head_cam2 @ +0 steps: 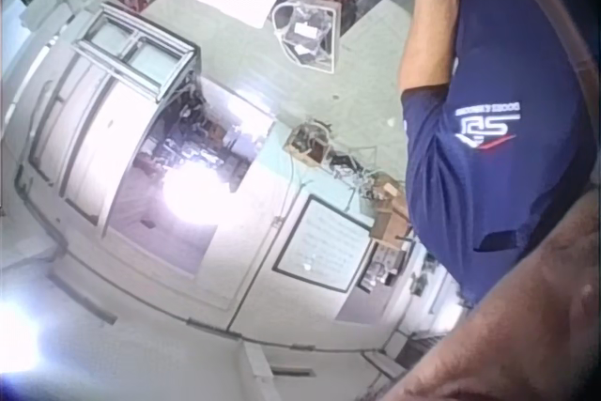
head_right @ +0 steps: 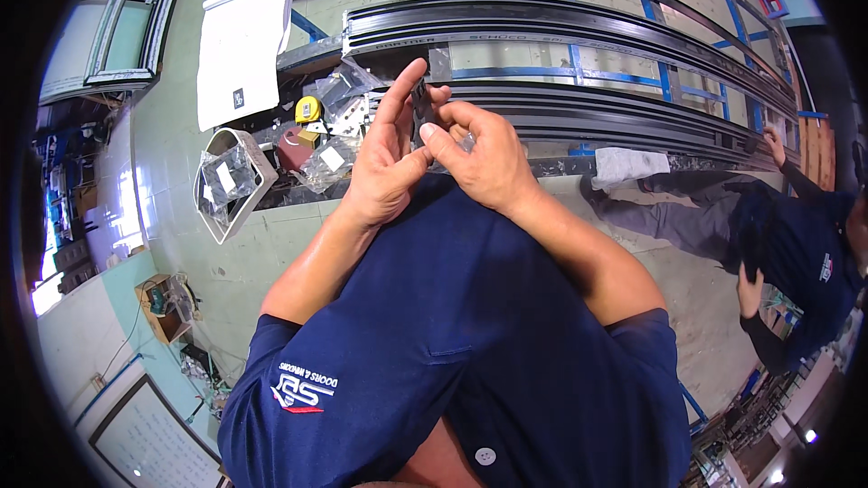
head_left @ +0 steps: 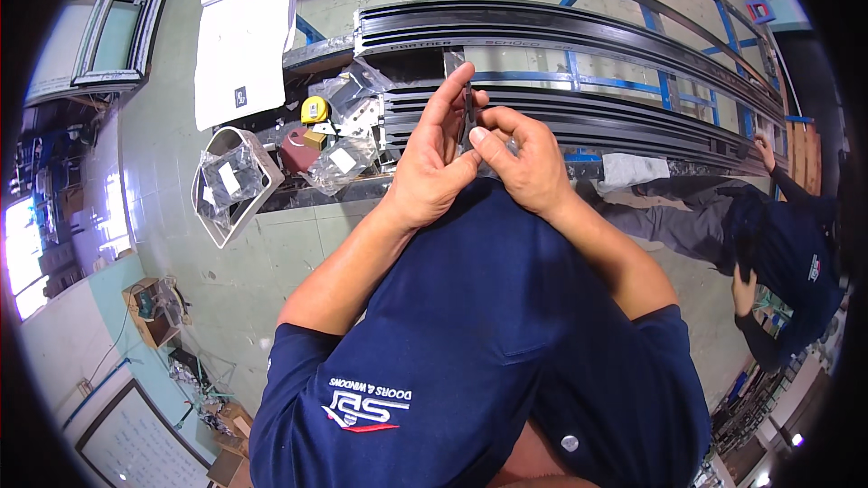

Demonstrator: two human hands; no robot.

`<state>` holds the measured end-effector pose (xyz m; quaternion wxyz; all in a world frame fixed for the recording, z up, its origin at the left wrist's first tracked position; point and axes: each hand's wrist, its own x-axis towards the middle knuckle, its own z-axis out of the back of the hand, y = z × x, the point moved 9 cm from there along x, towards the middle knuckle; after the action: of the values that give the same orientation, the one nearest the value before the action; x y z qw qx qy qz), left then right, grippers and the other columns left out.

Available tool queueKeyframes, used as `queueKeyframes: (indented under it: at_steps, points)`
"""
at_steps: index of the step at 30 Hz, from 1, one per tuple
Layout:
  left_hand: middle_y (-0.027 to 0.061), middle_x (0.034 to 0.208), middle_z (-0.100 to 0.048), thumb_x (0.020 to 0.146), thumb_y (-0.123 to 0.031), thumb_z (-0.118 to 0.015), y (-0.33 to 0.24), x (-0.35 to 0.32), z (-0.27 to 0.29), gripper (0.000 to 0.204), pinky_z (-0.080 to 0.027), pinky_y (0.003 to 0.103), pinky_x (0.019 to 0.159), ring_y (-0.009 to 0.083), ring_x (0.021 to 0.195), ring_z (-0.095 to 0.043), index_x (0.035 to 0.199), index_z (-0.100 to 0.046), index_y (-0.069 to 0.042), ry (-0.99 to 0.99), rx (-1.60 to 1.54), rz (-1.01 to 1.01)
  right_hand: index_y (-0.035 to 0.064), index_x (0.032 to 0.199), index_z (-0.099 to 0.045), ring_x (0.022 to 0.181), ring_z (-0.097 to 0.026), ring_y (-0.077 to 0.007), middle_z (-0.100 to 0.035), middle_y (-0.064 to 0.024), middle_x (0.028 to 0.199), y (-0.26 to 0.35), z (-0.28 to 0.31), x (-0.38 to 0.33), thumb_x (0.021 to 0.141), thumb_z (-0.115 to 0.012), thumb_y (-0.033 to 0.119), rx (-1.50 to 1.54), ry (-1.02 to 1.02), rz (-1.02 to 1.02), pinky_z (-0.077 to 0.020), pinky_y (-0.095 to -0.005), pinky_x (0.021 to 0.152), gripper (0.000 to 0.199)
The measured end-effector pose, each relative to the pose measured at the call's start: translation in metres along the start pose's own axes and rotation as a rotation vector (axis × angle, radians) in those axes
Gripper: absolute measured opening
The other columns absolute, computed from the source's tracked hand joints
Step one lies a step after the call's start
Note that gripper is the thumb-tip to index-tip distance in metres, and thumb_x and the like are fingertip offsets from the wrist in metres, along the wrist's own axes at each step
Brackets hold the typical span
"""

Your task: The person unpacks small plastic bags containing hardware components from a white bin. They remove a black rectangular object and a small metal bracket from the packaging, inspect them briefly, and place them on a nearby metal rack. The person repeats this process with another bag, handling the items carefully.

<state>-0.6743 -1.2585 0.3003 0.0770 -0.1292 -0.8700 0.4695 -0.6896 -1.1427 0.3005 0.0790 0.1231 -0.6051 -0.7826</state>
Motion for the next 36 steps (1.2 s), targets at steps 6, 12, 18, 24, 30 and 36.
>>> queueKeyframes:
  at_steps: [6,12,18,24,30,36]
  points:
    - [0.0153,0.153,-0.045,0.09,0.002,-0.069,0.005,0.0,0.005,0.091,-0.042,0.037,0.117,0.0243,0.142,-0.046,0.166,-0.021,-0.009,0.003,0.03,-0.024,-0.0033,0.108,-0.069,0.084,-0.062,-0.0102,-0.07,-0.0058,0.088,-0.002,-0.001,0.0,0.099,-0.065,0.022,-0.071,0.028,-0.019,-0.0505,-0.0296,0.079,0.027]
    - [0.0157,0.152,-0.046,0.088,0.004,-0.067,0.007,-0.001,0.006,0.092,-0.042,0.037,0.117,0.0246,0.141,-0.048,0.166,-0.022,-0.01,-0.025,0.01,0.01,-0.0038,0.107,-0.069,0.084,-0.061,-0.0104,-0.07,-0.0056,0.088,-0.001,-0.001,0.0,0.1,-0.066,0.023,-0.051,0.008,0.008,-0.0504,-0.0298,0.079,0.028]
    - [0.0187,0.151,-0.049,0.081,-0.006,-0.059,0.004,-0.001,0.009,0.093,-0.039,0.041,0.119,0.0274,0.139,-0.051,0.166,-0.021,-0.008,-0.07,-0.068,0.071,0.0005,0.103,-0.071,0.081,-0.067,-0.016,-0.074,-0.0106,0.088,-0.006,0.001,-0.001,0.098,-0.071,0.031,0.042,-0.023,-0.048,-0.0524,-0.0339,0.076,0.031]
    - [0.0225,0.157,-0.045,0.088,-0.016,-0.056,0.003,0.0,0.003,0.086,-0.037,0.046,0.119,0.0329,0.142,-0.049,0.166,-0.021,-0.006,-0.043,-0.239,0.077,0.0019,0.099,-0.07,0.069,-0.055,-0.0066,-0.064,0.0001,0.075,-0.006,0.0,-0.002,0.094,-0.077,0.02,0.057,-0.057,-0.048,-0.0464,-0.027,0.064,0.02]
    - [0.0244,0.154,-0.047,0.094,-0.02,-0.054,0.008,-0.002,0.004,0.076,-0.039,0.048,0.119,0.0365,0.141,-0.051,0.163,-0.026,-0.004,-0.086,-0.292,0.138,0.0019,0.102,-0.069,0.078,-0.059,-0.0045,-0.069,0.0011,0.084,-0.004,-0.001,-0.004,0.098,-0.075,0.017,0.037,-0.014,-0.091,-0.0482,-0.0244,0.074,0.017]
    - [0.0236,0.147,-0.055,0.096,-0.014,-0.05,0.015,-0.001,0.011,0.068,-0.04,0.048,0.117,0.0361,0.135,-0.055,0.16,-0.03,-0.004,-0.072,-0.481,0.122,0.0009,0.102,-0.07,0.075,-0.059,-0.0071,-0.069,-0.001,0.08,-0.006,0.002,-0.004,0.099,-0.074,0.021,0.11,-0.049,-0.072,-0.0501,-0.0261,0.072,0.021]
